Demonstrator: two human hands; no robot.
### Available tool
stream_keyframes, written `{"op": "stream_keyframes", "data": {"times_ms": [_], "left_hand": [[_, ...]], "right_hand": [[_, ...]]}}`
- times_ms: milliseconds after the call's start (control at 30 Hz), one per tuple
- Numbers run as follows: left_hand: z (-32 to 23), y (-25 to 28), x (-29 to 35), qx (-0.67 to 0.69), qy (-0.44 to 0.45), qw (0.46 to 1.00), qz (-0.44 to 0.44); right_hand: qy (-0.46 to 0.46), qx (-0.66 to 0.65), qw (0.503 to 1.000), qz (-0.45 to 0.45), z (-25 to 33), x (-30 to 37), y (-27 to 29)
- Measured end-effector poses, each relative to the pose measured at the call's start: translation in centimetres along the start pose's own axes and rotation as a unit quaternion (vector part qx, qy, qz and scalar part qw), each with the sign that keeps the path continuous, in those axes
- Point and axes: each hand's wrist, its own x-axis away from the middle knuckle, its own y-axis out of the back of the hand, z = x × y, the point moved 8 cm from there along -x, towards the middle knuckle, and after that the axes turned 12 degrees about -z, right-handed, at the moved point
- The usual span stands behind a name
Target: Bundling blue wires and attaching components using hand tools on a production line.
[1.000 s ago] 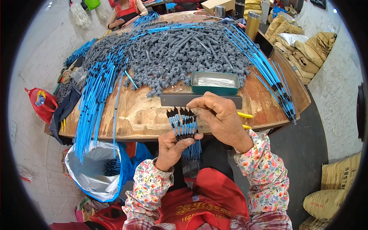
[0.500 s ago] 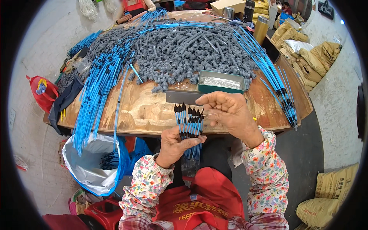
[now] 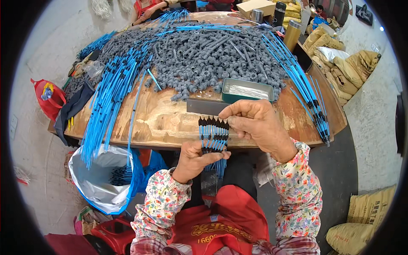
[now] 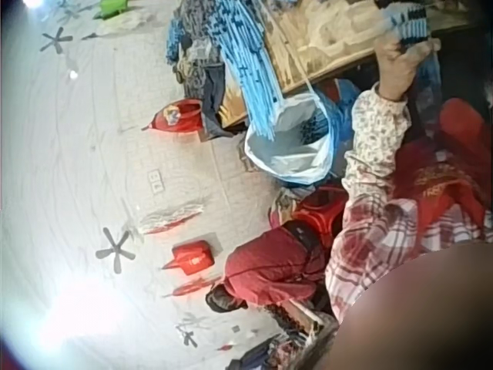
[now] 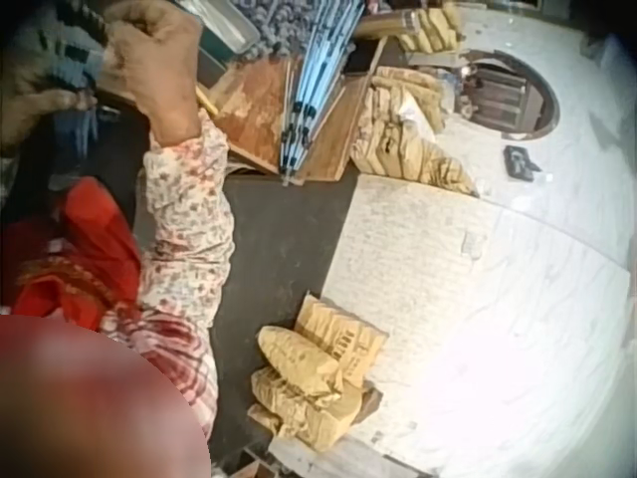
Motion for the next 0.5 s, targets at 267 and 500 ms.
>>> {"op": "stream_keyframes", "data": {"times_ms": [267,500], "left_hand": [[-0.17,0.05,0.01,0.021,-0.001,1.0,0.003],[-0.34,0.05,-0.04,0.002,-0.004,1.0,0.006]], "right_hand": [[0.015,0.04,0.999,-0.018,0.71,0.22,-0.41],[0.032,0.091,0.995,-0.012,1.16,-0.2,-0.47]]}}
